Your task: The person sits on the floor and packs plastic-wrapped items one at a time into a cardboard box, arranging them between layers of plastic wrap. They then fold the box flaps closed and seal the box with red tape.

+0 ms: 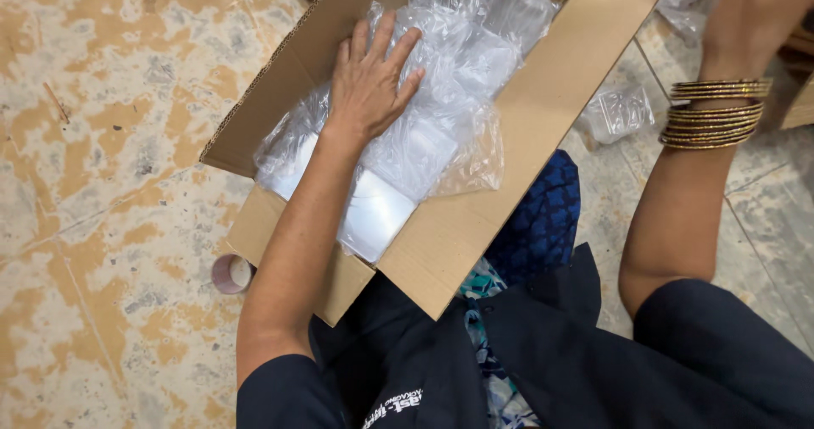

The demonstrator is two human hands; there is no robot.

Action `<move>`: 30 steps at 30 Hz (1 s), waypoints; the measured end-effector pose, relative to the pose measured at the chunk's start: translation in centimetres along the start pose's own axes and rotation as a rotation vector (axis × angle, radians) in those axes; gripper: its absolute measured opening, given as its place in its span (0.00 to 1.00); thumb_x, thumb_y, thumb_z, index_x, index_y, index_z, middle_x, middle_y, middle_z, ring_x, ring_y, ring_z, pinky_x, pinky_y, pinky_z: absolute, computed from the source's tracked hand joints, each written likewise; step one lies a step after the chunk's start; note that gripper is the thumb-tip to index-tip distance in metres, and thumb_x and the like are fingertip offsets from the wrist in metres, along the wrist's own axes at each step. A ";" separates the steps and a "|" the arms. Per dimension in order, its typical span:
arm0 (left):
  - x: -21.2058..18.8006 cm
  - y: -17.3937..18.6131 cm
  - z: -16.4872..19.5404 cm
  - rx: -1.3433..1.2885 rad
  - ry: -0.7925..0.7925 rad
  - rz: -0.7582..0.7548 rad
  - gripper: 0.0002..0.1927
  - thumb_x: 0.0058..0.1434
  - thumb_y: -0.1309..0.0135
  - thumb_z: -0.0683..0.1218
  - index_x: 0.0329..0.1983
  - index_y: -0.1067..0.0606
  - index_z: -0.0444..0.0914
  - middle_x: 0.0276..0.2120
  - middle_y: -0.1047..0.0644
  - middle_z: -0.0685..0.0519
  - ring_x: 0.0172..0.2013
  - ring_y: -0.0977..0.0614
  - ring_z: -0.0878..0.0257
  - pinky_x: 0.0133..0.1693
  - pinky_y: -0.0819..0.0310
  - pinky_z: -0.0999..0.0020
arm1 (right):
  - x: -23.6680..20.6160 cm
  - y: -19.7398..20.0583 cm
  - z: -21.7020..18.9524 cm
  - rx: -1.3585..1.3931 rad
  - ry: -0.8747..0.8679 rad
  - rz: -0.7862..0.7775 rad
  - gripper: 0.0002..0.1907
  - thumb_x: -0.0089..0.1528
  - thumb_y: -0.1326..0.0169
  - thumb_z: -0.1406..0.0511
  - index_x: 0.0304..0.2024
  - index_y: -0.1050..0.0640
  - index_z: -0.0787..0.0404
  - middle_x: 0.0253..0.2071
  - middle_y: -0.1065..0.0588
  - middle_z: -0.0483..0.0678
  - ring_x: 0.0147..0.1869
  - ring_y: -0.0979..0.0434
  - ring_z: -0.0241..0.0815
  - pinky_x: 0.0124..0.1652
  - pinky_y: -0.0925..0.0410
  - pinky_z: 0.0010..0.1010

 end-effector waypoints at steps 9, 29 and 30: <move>-0.4 0.3 -0.3 -0.133 0.101 -0.098 0.27 0.75 0.59 0.65 0.71 0.32 0.51 0.74 0.41 0.45 0.70 0.41 0.39 0.68 0.48 0.41 | -14.5 -14.4 -21.6 -0.165 0.203 -1.256 0.32 0.77 0.65 0.50 0.45 0.21 0.71 0.46 0.22 0.66 0.55 0.21 0.62 0.60 0.32 0.46; 0.4 0.1 2.2 -0.087 0.049 -0.271 0.48 0.60 0.51 0.77 0.80 0.44 0.54 0.78 0.54 0.42 0.77 0.55 0.43 0.71 0.62 0.41 | -18.0 -10.0 10.3 -0.296 -0.374 -0.685 0.30 0.70 0.44 0.60 0.67 0.39 0.68 0.64 0.27 0.60 0.68 0.28 0.53 0.68 0.32 0.39; 0.5 0.1 2.1 -0.085 0.050 -0.267 0.48 0.60 0.51 0.77 0.80 0.44 0.54 0.78 0.54 0.42 0.77 0.54 0.43 0.71 0.62 0.41 | -17.9 -10.2 11.0 -0.263 -0.388 -0.639 0.32 0.69 0.43 0.60 0.69 0.40 0.68 0.66 0.28 0.61 0.69 0.29 0.53 0.69 0.31 0.39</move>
Point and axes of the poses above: each hand's wrist, its own x-axis towards the middle knuckle, its own y-axis out of the back of the hand, z = x × y, the point moved 9 cm from there along x, towards the middle knuckle
